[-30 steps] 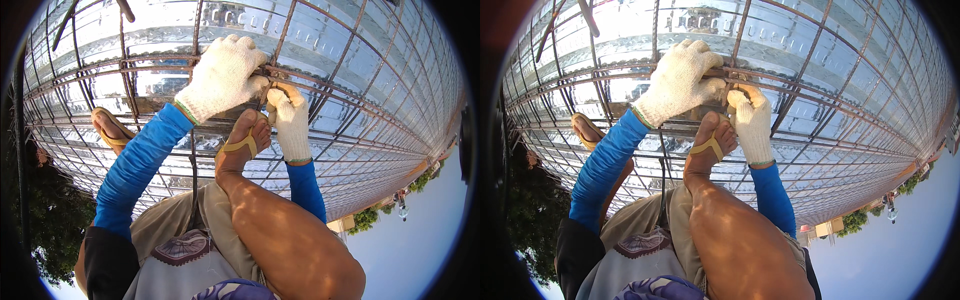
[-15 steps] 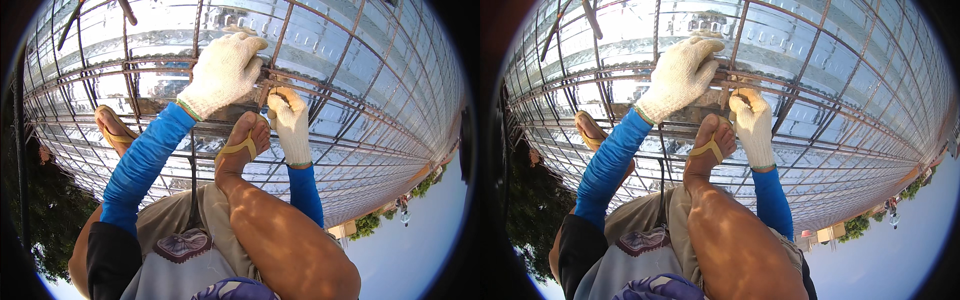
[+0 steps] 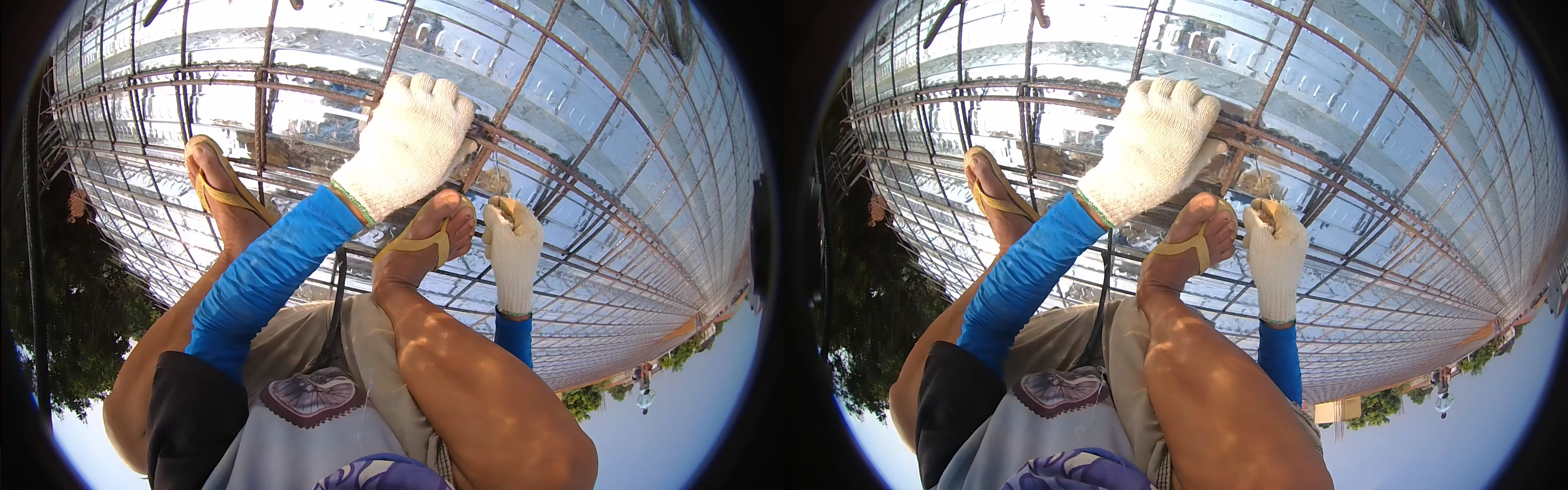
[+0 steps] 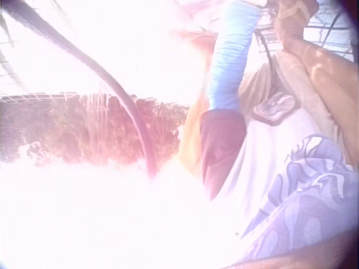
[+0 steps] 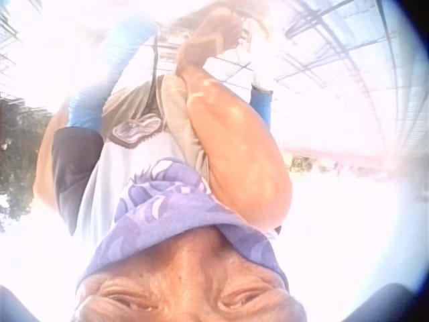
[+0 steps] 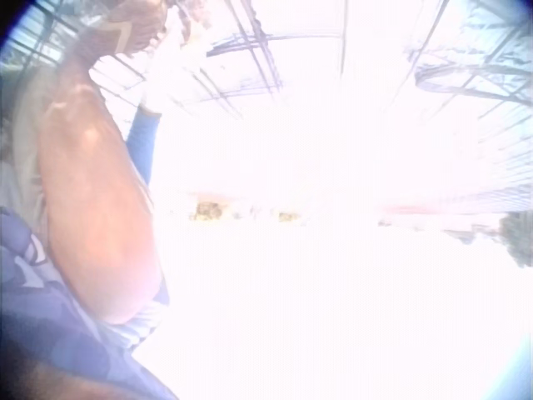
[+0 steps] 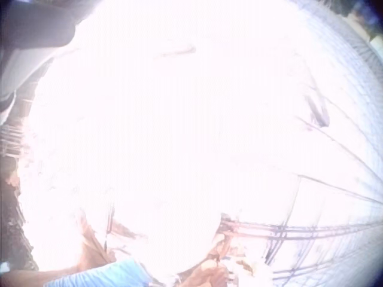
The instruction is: The person secures metal scaffolding poles using wire ties and pliers. They wrap wire around intersecting poles, twist it to tighten, and cut the excess with pliers. The work is performed on an elevated metal grid structure.
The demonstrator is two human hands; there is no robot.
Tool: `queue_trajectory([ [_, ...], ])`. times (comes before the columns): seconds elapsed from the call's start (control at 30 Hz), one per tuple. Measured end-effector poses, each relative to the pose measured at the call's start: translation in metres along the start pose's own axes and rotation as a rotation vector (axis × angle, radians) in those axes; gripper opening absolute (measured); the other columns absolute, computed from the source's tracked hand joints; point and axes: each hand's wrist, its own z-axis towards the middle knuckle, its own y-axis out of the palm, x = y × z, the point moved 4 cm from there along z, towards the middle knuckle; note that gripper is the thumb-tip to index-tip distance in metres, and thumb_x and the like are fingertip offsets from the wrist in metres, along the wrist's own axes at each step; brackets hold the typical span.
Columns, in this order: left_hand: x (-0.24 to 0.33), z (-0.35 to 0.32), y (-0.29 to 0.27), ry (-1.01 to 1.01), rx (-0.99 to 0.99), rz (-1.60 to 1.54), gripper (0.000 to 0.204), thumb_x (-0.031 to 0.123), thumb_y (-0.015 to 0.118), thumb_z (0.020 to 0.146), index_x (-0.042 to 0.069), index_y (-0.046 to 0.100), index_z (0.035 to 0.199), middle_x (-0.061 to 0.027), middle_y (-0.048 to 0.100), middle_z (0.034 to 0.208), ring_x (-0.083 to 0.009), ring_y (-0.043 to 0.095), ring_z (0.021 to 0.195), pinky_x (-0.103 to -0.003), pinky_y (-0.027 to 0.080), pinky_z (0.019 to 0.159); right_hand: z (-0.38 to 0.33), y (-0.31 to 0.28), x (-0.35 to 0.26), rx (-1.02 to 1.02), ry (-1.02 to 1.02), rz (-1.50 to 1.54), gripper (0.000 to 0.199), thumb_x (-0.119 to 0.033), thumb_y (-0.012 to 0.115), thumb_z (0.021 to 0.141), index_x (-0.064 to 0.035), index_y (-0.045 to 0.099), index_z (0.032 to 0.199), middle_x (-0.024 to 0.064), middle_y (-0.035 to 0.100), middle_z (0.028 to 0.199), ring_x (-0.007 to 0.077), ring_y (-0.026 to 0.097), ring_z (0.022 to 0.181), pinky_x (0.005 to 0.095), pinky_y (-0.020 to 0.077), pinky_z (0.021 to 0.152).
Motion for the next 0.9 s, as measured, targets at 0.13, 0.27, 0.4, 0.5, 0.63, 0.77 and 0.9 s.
queue_trajectory([
  [0.13,0.001,0.005,0.002,-0.025,-0.077,-0.023,0.040,0.038,0.078,0.095,0.008,0.071,0.120,-0.0127,0.067,0.115,-0.0335,0.064,0.117,-0.051,0.046,0.106,-0.016,-0.015,-0.012,0.016,0.076,-0.004,0.022,-0.012,0.072,0.098,0.0049,0.076,0.111,0.0032,0.066,0.075,0.0082,0.058,0.056,0.0269,0.0441,0.051],
  [0.27,-0.012,-0.011,0.000,-0.028,-0.040,-0.108,0.044,0.034,0.079,0.092,0.008,0.068,0.126,-0.0127,0.067,0.122,-0.0341,0.063,0.121,-0.052,0.046,0.110,-0.054,-0.031,-0.026,-0.094,0.255,-0.006,0.022,-0.011,0.073,0.097,0.0047,0.076,0.111,0.0016,0.064,0.072,0.0069,0.056,0.054,0.0254,0.0406,0.047],
  [0.4,-0.051,-0.035,-0.035,-0.008,0.113,-0.097,0.056,0.032,0.082,0.089,0.008,0.064,0.136,-0.0128,0.065,0.133,-0.0362,0.060,0.130,-0.053,0.044,0.112,-0.068,-0.014,-0.055,-0.307,0.266,0.027,0.020,-0.011,0.074,0.097,0.0013,0.077,0.112,0.0025,0.064,0.071,0.0077,0.057,0.055,0.0262,0.0426,0.048],
  [0.5,-0.103,-0.059,-0.041,0.031,0.053,0.063,0.060,0.031,0.083,0.089,0.008,0.063,0.141,-0.0111,0.064,0.137,-0.0334,0.060,0.131,-0.052,0.043,0.113,-0.061,0.018,-0.071,-0.470,0.084,-0.043,0.020,-0.013,0.075,0.098,-0.0013,0.078,0.114,0.0051,0.067,0.074,0.0095,0.063,0.060,0.0284,0.0485,0.054],
  [0.63,-0.132,-0.069,-0.031,0.066,0.029,0.205,0.047,0.026,0.081,0.093,0.012,0.068,0.136,-0.0087,0.066,0.131,-0.0318,0.063,0.126,-0.050,0.048,0.109,-0.035,0.047,-0.077,-0.473,-0.443,-0.147,0.021,-0.017,0.076,0.100,-0.0026,0.078,0.115,0.0084,0.070,0.082,0.0109,0.067,0.068,0.0308,0.0538,0.062],
  [0.77,-0.130,-0.048,-0.028,0.053,-0.086,0.224,0.041,0.024,0.081,0.092,0.012,0.070,0.129,-0.0084,0.069,0.118,-0.0315,0.066,0.117,-0.048,0.054,0.101,-0.031,0.059,-0.082,-0.524,0.043,0.139,0.024,-0.015,0.072,0.102,-0.0004,0.075,0.120,-0.0003,0.062,0.070,0.0052,0.051,0.053,0.0238,0.0371,0.047],
  [0.9,-0.129,-0.047,-0.030,0.103,-0.092,0.180,0.041,0.022,0.082,0.088,0.011,0.070,0.126,-0.0087,0.068,0.112,-0.0321,0.068,0.110,-0.046,0.056,0.094,-0.025,0.062,-0.082,-0.543,0.293,0.306,0.023,-0.018,0.074,0.103,-0.0013,0.074,0.119,-0.0005,0.063,0.072,0.0053,0.054,0.055,0.0237,0.0398,0.048],
])
